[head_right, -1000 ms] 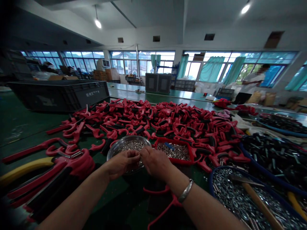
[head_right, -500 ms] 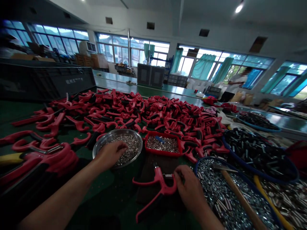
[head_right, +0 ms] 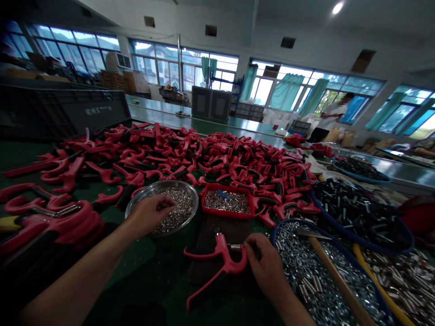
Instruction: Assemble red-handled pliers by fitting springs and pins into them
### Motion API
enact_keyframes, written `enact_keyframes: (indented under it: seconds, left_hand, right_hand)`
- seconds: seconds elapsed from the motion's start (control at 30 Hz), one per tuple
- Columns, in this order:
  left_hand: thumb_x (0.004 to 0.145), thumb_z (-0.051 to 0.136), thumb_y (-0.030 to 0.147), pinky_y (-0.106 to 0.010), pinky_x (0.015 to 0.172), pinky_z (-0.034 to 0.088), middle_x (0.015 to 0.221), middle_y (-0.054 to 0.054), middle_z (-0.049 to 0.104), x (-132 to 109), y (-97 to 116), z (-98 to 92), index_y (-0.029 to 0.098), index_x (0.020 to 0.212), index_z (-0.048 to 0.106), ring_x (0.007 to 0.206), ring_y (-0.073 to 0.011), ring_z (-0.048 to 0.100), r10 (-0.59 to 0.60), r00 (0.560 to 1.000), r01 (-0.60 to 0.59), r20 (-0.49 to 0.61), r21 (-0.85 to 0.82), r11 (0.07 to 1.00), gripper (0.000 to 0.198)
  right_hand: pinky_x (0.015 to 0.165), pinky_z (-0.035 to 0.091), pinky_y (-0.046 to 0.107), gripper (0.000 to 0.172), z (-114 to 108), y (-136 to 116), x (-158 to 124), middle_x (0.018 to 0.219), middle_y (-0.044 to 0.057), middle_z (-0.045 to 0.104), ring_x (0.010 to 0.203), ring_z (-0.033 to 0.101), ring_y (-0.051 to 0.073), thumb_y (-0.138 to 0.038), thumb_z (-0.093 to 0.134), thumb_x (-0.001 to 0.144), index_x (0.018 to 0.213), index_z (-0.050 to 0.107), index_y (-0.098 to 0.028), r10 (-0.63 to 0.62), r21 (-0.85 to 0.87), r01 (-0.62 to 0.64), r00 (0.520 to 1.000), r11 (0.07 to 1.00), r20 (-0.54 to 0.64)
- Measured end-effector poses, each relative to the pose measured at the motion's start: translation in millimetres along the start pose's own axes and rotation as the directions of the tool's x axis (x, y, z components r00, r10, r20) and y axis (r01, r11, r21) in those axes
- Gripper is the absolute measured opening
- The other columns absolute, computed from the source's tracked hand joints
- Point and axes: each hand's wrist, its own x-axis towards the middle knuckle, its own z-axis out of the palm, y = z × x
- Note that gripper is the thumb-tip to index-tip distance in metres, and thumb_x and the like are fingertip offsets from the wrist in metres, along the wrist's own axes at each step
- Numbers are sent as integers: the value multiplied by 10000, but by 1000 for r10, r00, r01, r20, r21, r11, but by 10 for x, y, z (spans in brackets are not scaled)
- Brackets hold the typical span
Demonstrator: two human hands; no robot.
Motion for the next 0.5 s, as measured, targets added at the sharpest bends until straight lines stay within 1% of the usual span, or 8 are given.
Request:
enact_keyframes:
  seconds: [0.07, 0.1, 0.17, 0.2, 0.27, 0.33, 0.4, 0.5]
  left_hand:
    - [695, 540, 310, -260, 590, 422, 715, -19, 614, -29, 61, -3, 157, 813, 579, 647, -161, 568, -42, 999, 41, -4, -179, 983, 197]
    - [696, 540, 320, -249, 566, 420, 736, -18, 605, -57, 107, 2, 153, 833, 566, 623, -146, 555, -61, 998, 64, 20, -289, 955, 217]
    - [714, 522, 331, -219, 508, 397, 764, -7, 587, -140, 229, 35, 153, 878, 548, 552, -107, 509, -56, 991, 106, 124, -446, 889, 243]
    - [729, 507, 328, -207, 488, 380, 762, 1, 581, -191, 297, 65, 157, 897, 548, 522, -91, 484, -28, 981, 117, 193, -468, 876, 244]
    - [755, 472, 295, -200, 495, 365, 748, 9, 586, -294, 429, 149, 164, 905, 569, 524, -85, 473, 49, 948, 99, 316, -437, 894, 222]
    - [766, 444, 240, -213, 568, 386, 768, -2, 610, -377, 523, 254, 166, 888, 598, 622, -109, 517, 119, 913, 37, 389, -371, 928, 211]
    - [758, 436, 201, -235, 636, 394, 800, -16, 632, -424, 563, 356, 165, 876, 616, 710, -134, 542, 145, 908, -27, 394, -289, 957, 218]
    - [742, 449, 197, -257, 634, 393, 811, -31, 644, -448, 549, 460, 172, 879, 625, 714, -155, 554, 130, 924, -90, 359, -126, 988, 224]
  right_hand:
    - [662, 447, 312, 161, -7, 1, -4, 770, 34, 581, 741, 555, 181, -311, 428, 830, 775, 532, -201, -17, -4, 17, 1000, 1000, -14]
    - [664, 448, 312, 160, -8, 2, -6, 773, 35, 582, 743, 556, 181, -310, 429, 830, 774, 533, -201, -24, -6, 24, 1000, 1000, -19]
    - [660, 450, 309, 158, -5, 8, -11, 778, 37, 583, 744, 558, 181, -306, 429, 832, 776, 533, -201, -33, -12, 33, 999, 999, -27]
    - [657, 452, 307, 156, -1, 11, -15, 780, 38, 583, 744, 558, 180, -303, 429, 834, 779, 533, -200, -36, -16, 36, 999, 999, -29]
    - [656, 457, 303, 153, 9, 17, -25, 784, 39, 580, 745, 558, 176, -297, 425, 841, 785, 528, -199, -42, -22, 41, 999, 999, -33]
    - [661, 461, 297, 148, 18, 22, -36, 793, 40, 577, 751, 557, 171, -288, 418, 848, 795, 523, -198, -51, -26, 50, 998, 998, -35]
    - [660, 466, 289, 139, 22, 27, -44, 796, 37, 574, 753, 557, 166, -279, 415, 854, 803, 517, -199, -67, -30, 66, 997, 997, -36]
    - [653, 471, 287, 129, 17, 30, -42, 789, 35, 572, 748, 560, 165, -265, 414, 855, 802, 514, -202, -104, -47, 102, 994, 994, -39]
